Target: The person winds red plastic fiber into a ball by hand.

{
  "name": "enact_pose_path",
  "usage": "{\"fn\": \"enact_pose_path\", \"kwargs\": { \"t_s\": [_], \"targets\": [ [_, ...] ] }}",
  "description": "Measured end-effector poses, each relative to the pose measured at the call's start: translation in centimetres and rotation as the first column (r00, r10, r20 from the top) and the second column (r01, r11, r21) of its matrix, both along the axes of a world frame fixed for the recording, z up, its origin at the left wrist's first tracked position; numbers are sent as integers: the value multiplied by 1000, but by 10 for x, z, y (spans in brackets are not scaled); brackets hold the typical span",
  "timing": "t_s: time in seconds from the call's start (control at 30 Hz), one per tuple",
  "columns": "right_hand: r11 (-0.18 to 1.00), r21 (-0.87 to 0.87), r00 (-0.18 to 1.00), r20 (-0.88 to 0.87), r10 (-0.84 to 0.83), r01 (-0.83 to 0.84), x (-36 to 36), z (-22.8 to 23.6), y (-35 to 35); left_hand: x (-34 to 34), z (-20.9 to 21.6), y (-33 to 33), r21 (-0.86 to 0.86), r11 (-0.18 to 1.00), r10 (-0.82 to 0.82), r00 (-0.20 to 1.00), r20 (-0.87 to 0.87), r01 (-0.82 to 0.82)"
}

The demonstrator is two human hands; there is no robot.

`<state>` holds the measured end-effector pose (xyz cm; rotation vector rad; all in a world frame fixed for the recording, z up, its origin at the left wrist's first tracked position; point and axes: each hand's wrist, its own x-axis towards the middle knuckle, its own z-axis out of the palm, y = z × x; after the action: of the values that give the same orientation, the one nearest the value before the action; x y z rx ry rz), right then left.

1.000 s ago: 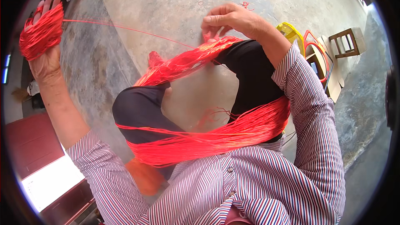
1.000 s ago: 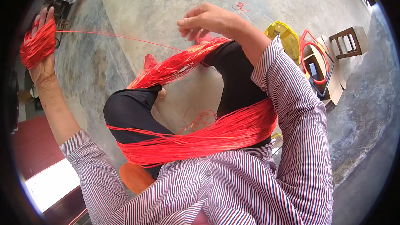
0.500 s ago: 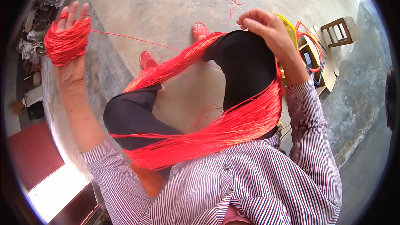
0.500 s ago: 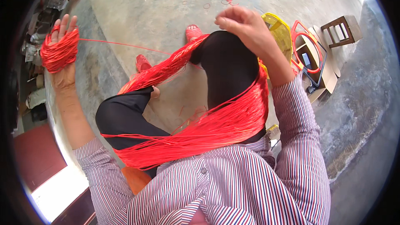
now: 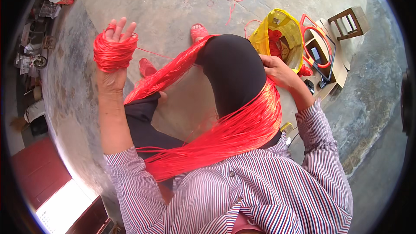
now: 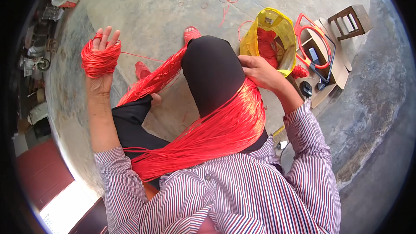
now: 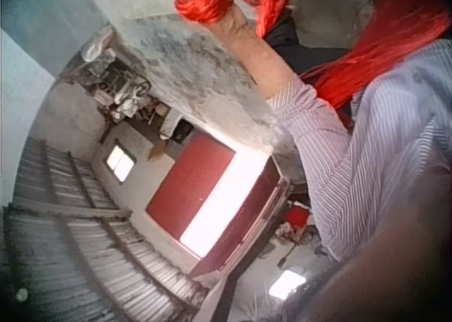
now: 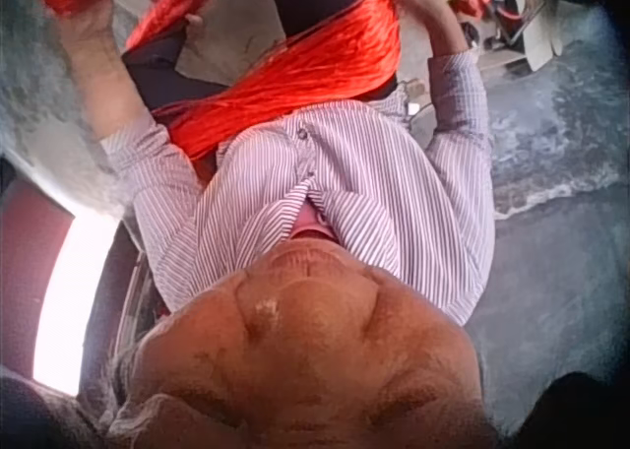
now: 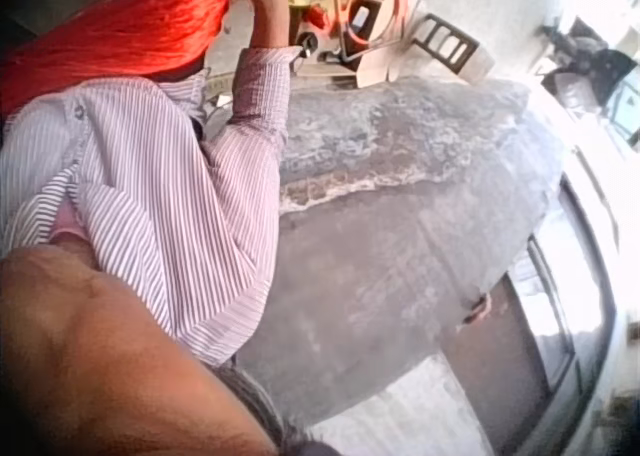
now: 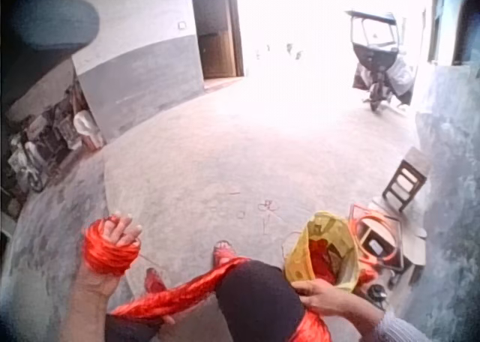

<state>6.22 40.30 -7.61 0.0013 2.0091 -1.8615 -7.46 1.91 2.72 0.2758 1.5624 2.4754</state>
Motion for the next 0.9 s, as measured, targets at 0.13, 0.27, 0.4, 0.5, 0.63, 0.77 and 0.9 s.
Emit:
{"fn": "enact_pose_path", "kwargs": {
  "t_s": [0.13,0.27,0.4,0.5,0.63,0.77,0.9],
  "targets": [
    [787,478,871,-84,483,-390,-46,-17,8,-2,-10,6,20,1000,-4,1000,18,3],
    [670,635,775,-173,608,-384,-58,-41,-6,-1,-11,7,116,992,-57,998,1,56],
    [398,860,824,45,565,-319,-53,-51,-17,4,-11,11,17,1000,-3,998,58,2],
    [302,925,924,112,365,-231,-56,5,-31,9,-14,-9,-49,998,37,996,85,-33],
    [209,961,954,121,274,-182,-61,15,-22,11,-21,-8,-40,998,45,990,131,-40],
    [265,954,971,77,228,-138,-69,13,-18,12,-33,-14,52,997,-52,995,87,48],
    [285,944,964,93,250,-165,-62,9,-23,18,-25,-8,-26,999,22,993,118,-19]
  ]
}}
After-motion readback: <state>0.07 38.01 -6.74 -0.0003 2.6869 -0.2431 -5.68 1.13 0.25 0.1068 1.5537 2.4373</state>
